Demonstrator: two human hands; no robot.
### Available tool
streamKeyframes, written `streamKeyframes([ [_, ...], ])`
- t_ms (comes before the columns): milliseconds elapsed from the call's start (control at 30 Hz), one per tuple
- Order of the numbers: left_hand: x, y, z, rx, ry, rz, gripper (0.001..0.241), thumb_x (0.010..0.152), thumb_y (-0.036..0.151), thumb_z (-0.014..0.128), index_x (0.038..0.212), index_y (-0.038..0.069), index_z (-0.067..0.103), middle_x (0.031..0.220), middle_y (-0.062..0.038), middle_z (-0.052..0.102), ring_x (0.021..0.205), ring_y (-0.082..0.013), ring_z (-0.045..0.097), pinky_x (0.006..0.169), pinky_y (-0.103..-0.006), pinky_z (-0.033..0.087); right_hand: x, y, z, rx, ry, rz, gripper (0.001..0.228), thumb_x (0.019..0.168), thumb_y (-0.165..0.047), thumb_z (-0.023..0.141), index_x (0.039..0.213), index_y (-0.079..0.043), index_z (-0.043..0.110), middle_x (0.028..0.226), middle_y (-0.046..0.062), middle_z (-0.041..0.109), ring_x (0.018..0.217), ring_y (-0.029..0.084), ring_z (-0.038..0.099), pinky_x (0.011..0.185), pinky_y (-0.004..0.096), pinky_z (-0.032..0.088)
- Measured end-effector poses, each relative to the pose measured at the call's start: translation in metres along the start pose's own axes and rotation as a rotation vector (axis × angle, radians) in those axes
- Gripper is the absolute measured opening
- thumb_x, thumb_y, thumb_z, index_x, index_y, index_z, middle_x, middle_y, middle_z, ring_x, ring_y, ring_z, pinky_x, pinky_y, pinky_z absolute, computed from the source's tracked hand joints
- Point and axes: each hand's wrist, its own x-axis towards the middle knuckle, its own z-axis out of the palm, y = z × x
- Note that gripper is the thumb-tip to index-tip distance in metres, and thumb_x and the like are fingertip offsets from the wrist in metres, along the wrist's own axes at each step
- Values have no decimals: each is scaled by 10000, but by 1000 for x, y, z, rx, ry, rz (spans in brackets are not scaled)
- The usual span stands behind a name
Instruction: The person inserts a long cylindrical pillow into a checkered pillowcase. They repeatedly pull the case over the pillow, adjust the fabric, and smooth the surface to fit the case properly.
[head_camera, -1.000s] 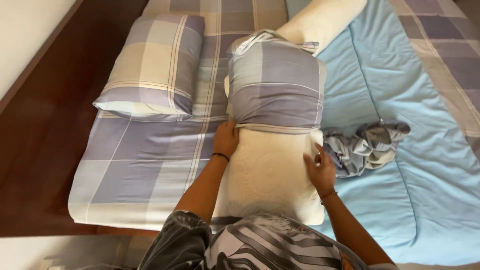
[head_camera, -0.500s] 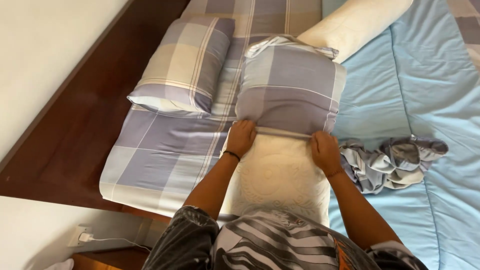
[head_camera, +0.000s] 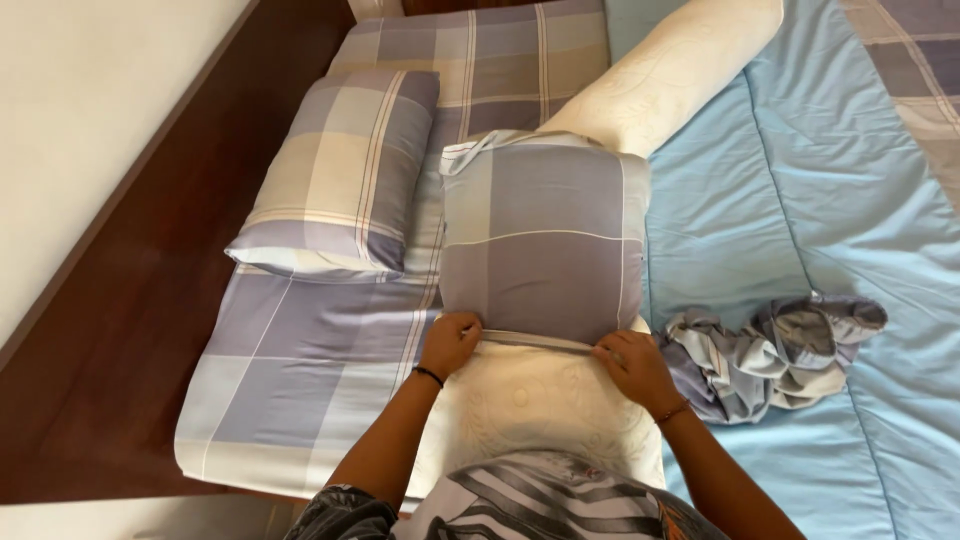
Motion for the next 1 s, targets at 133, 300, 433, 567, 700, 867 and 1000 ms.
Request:
streamKeyframes([
  [133, 56, 4, -21, -47, -241, -376, 352, 977, 389, 630, 861, 63, 696, 748, -126, 649, 732, -324, 646, 712, -476, 501, 39, 11, -7, -97, -220, 257, 257, 928, -370, 661, 928, -128, 749, 896, 40, 721, 860, 260, 664, 877, 406, 450],
  [300, 162, -10, -33, -38, 401, 138, 448, 951, 465, 649, 1247, 131, 701, 1206, -137, 669, 1156, -338, 596, 987, -438, 479, 111, -14, -8, -102, 188, -81, 573, 918, -414, 653, 1397, -104, 592, 1492, 168, 511, 1380, 378, 455, 1130, 495, 307],
  [433, 241, -55, 1, 125, 113, 158, 469, 969, 510, 617, 1392, 313, 655, 1504, -100, 548, 1398, -341, 476, 1130, -534, 386, 89, 10, 49, -298, 50, -36, 696, 896, -472, 633, 1507, -182, 470, 1618, 145, 336, 1501, 369, 276, 1197, 563, 148],
  [567, 308, -105, 25, 188, 9, -112, 569, 1008, 564, 526, 1530, 342, 478, 1665, -140, 257, 1528, -377, 216, 1126, -699, 200, 70, 35, 75, -194, 65, 62, 702, 949, -441, 585, 1560, -142, 409, 1661, 171, 280, 1539, 386, 215, 1234, 542, 88],
  [700, 302, -87, 14, 16, 234, -252, 641, 975, 554, 576, 1538, 263, 472, 1683, -184, 238, 1541, -386, 212, 1199, -627, 246, 63, 36, 67, -156, 67, 79, 697, 950, -416, 590, 1556, -126, 406, 1663, 172, 281, 1546, 376, 205, 1236, 537, 72],
  [867, 183, -20, 10, -34, 91, 67, 618, 949, 445, 619, 1521, 230, 521, 1689, -174, 289, 1580, -364, 212, 1252, -567, 151, 90, 32, 37, -130, 60, 61, 654, 961, -404, 584, 1544, -145, 443, 1658, 153, 321, 1548, 354, 247, 1241, 542, 106],
  [1000, 121, -24, 47, 84, 161, -45, 627, 1022, 436, 557, 1586, 211, 402, 1693, -201, 216, 1569, -408, 161, 1230, -577, 117, 173, 8, 15, -97, 54, -15, 649, 998, -416, 568, 1566, -135, 426, 1659, 166, 316, 1547, 380, 251, 1229, 592, 116],
])
